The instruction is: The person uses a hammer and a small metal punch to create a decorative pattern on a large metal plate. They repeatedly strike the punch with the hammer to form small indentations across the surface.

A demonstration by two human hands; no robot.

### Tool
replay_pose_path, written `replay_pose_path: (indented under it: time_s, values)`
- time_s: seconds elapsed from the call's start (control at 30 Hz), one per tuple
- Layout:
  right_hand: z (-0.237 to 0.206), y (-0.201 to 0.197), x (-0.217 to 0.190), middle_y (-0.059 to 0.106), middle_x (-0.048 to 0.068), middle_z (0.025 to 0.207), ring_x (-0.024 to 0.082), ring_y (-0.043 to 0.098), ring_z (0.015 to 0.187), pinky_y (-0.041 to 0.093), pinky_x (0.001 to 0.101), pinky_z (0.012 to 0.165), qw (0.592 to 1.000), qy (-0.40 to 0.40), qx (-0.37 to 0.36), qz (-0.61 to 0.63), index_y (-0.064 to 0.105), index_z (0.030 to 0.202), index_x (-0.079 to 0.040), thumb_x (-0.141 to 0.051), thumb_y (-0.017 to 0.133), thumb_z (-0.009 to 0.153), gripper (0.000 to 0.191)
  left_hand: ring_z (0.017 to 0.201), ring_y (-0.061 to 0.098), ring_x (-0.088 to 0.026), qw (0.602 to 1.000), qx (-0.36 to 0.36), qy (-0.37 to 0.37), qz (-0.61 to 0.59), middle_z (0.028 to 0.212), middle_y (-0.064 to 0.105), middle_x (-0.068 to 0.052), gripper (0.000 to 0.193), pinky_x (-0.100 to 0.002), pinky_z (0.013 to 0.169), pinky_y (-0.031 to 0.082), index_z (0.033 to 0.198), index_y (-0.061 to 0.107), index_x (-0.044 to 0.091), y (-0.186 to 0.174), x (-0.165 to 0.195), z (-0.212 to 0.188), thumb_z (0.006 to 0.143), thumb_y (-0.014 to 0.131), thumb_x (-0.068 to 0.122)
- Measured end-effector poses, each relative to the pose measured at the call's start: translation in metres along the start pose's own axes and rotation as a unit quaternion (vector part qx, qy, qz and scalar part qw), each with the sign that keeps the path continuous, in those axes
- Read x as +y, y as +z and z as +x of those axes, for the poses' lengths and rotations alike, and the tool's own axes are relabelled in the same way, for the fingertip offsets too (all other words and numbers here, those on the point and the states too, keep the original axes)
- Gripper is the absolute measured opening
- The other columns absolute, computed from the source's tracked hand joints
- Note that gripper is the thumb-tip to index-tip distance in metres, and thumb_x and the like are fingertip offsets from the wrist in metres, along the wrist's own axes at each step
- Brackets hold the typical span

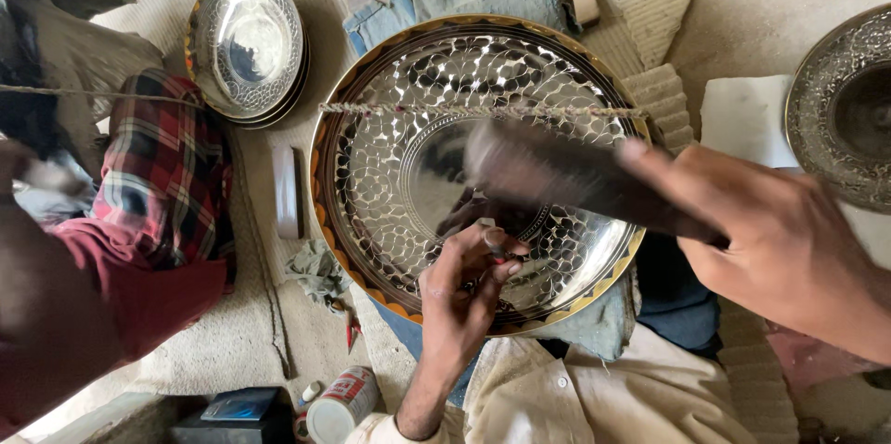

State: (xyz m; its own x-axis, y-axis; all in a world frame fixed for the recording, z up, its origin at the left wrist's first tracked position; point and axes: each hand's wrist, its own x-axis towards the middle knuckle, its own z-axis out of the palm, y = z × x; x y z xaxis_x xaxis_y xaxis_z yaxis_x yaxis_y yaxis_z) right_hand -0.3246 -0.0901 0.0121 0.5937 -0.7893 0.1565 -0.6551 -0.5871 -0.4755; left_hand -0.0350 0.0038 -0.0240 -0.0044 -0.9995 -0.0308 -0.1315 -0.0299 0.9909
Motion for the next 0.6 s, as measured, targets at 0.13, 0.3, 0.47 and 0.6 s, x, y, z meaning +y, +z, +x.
replay_pose_path:
  time_s: [0.13, 0.3, 0.47, 0.6]
  values:
    - [0.006, -0.005, -0.006, 0.068, 0.002, 0.082, 0.017, 0.061, 0.052, 0.055, 0.0330, 0.043, 0.984, -0.012, -0.108, -0.138, 0.045, 0.155, -0.039, 0.007, 0.069, 0.077, 0.094, 0.106, 0.078, -0.021, 0.999, 0.001, -0.011, -0.031, 0.115, 0.078, -0.015, 0.033, -0.035, 0.095, 0.068, 0.124, 0.051, 0.002, 0.000, -0.008, 0.002, 0.098, 0.060, -0.016]
    - [0.011, -0.014, -0.012, 0.063, 0.003, 0.085, 0.015, 0.062, 0.063, 0.054, 0.0363, 0.056, 0.998, 0.045, 0.019, 0.036, 0.041, 0.159, -0.023, -0.003, 0.072, 0.080, 0.087, 0.111, 0.074, -0.022, 0.998, -0.003, -0.015, -0.062, 0.118, 0.073, -0.017, 0.039, -0.036, 0.097, 0.065, 0.127, 0.050, 0.001, 0.001, -0.008, -0.001, 0.095, 0.051, -0.020]
    - [0.009, -0.005, -0.011, 0.068, 0.003, 0.087, 0.015, 0.063, 0.055, 0.056, 0.0296, 0.044, 0.995, -0.060, -0.016, -0.075, 0.045, 0.156, -0.034, 0.003, 0.073, 0.079, 0.090, 0.115, 0.074, -0.022, 0.999, -0.010, 0.006, -0.050, 0.121, 0.074, -0.017, 0.036, -0.036, 0.101, 0.065, 0.126, 0.051, 0.002, 0.002, -0.006, 0.000, 0.098, 0.052, -0.020]
    - [0.008, 0.000, -0.009, 0.066, 0.000, 0.084, 0.015, 0.059, 0.060, 0.056, 0.0248, 0.046, 0.993, 0.045, -0.098, -0.049, 0.039, 0.155, -0.027, 0.000, 0.069, 0.085, 0.082, 0.110, 0.073, -0.021, 0.999, 0.002, -0.007, -0.032, 0.116, 0.074, -0.017, 0.035, -0.033, 0.096, 0.062, 0.126, 0.051, 0.000, 0.003, -0.006, -0.002, 0.097, 0.057, -0.019]
